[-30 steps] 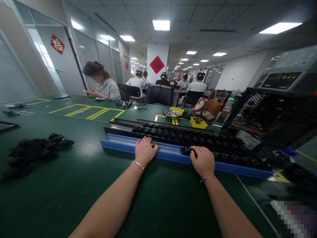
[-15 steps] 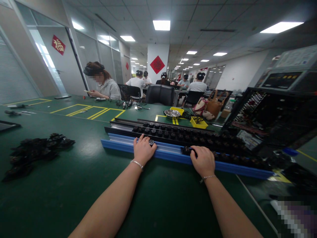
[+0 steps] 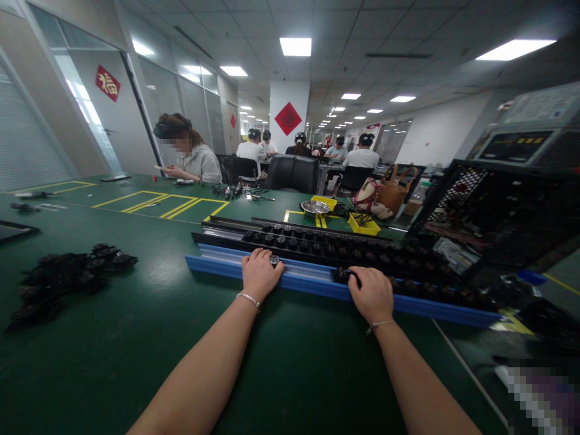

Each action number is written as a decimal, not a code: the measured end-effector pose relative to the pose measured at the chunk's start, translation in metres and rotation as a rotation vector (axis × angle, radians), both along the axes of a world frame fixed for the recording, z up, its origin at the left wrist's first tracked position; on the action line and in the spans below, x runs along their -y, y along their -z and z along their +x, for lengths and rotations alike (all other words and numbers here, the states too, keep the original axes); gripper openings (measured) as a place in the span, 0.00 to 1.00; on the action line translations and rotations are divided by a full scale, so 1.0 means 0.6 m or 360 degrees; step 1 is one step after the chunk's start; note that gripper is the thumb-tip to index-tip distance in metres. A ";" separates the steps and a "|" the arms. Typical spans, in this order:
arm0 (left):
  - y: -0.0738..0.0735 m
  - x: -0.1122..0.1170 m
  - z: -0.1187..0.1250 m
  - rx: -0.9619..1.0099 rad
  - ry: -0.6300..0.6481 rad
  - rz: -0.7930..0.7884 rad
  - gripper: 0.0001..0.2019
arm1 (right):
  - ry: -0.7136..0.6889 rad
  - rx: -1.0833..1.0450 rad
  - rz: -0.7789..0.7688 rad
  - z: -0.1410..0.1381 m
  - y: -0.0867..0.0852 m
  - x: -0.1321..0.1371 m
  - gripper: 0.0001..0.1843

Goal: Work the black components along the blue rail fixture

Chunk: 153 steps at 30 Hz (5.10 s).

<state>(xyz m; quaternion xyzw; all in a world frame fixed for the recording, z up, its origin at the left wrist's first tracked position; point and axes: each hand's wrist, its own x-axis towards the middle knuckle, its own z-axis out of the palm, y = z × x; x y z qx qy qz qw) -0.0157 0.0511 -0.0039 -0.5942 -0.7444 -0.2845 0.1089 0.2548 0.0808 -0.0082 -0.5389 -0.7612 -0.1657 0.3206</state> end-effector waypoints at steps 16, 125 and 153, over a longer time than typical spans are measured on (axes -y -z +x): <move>-0.006 0.003 -0.002 0.0015 -0.0033 -0.0012 0.20 | 0.0002 -0.0003 0.0000 0.000 0.000 -0.001 0.14; -0.002 0.005 -0.089 0.0039 -0.0174 -0.0041 0.20 | -0.0014 0.0002 0.0033 0.000 0.001 -0.002 0.14; 0.003 0.002 -0.100 0.0066 -0.0191 -0.0025 0.20 | -0.0021 -0.0018 0.0040 -0.001 0.000 0.000 0.14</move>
